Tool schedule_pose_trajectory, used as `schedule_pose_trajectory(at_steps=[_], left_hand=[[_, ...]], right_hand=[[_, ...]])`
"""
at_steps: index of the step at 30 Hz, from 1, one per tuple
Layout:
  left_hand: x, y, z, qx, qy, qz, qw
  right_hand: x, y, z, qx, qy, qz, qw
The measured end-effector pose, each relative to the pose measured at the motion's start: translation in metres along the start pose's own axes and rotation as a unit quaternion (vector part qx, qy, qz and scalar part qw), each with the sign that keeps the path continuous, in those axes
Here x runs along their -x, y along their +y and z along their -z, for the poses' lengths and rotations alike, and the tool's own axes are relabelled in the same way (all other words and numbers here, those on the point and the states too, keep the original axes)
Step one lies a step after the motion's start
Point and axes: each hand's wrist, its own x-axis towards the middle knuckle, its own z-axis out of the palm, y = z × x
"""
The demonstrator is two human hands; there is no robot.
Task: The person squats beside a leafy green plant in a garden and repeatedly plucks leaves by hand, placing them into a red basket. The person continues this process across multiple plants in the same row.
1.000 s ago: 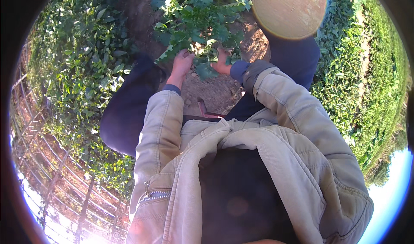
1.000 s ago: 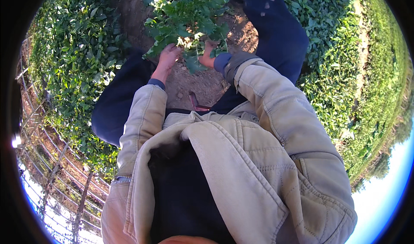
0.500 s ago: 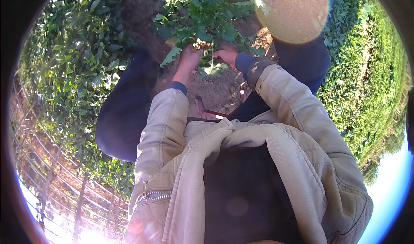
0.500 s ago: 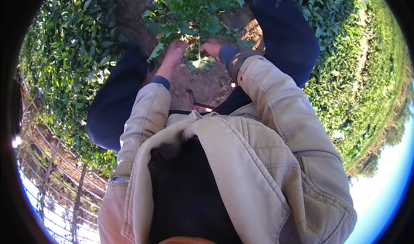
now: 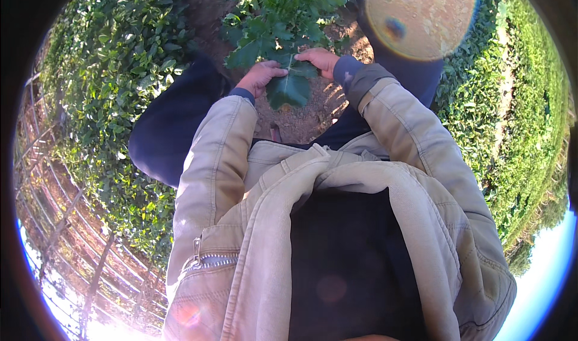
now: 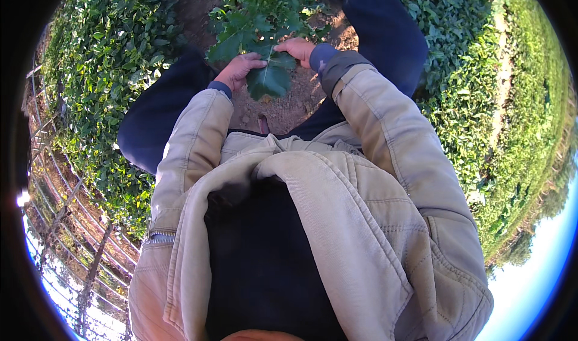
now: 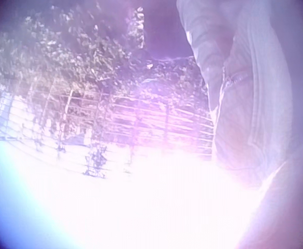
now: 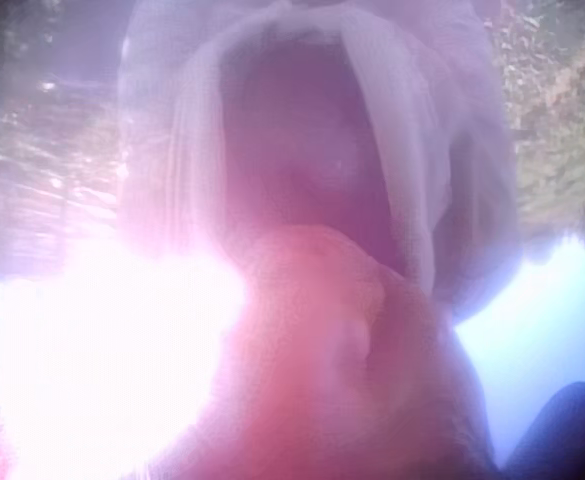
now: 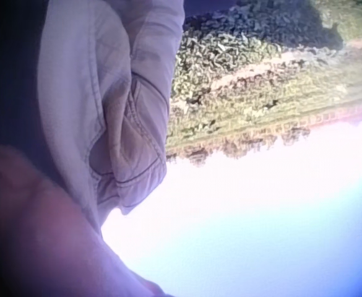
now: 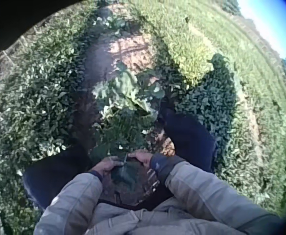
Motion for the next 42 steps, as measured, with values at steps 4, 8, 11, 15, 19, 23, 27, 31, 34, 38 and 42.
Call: schedule_pose_trajectory(at_steps=[4,8,11,15,19,23,27,31,34,38,42], left_hand=[[0.015,0.020,-0.004,0.064,-0.036,0.022,0.997],[0.025,0.034,-0.016,0.074,-0.020,0.010,0.997],[0.024,0.035,-0.012,0.084,-0.028,-0.012,0.996],[0.017,0.034,-0.014,0.098,-0.077,-0.040,0.991],[0.018,0.036,-0.026,0.094,-0.017,-0.033,0.995],[0.034,0.053,-0.025,0.124,0.094,-0.004,0.988],[0.013,0.043,-0.015,0.114,0.160,-0.075,0.978],[0.031,0.043,-0.012,0.072,0.165,-0.121,0.976],[0.037,0.049,-0.014,-0.004,0.171,-0.183,0.968],[0.042,0.061,-0.024,0.010,0.149,-0.208,0.967],[0.044,0.070,-0.035,-0.051,0.160,-0.281,0.945]], right_hand=[[0.035,-0.017,-0.012,0.287,0.139,0.122,0.940],[0.095,-0.022,-0.004,0.521,0.182,0.413,0.724],[0.161,-0.029,-0.043,0.644,0.101,0.495,0.574],[0.158,-0.021,-0.059,0.641,0.091,0.580,0.494],[0.122,-0.037,-0.051,0.549,0.109,0.604,0.568],[0.103,-0.082,-0.043,0.503,0.231,0.482,0.679],[0.076,-0.131,0.006,0.502,0.278,0.446,0.687],[0.077,-0.143,-0.002,0.483,0.220,0.410,0.742],[0.075,-0.143,0.001,0.489,0.230,0.374,0.754],[0.077,-0.132,0.008,0.447,0.258,0.366,0.774],[0.092,-0.130,-0.007,0.475,0.209,0.286,0.806]])
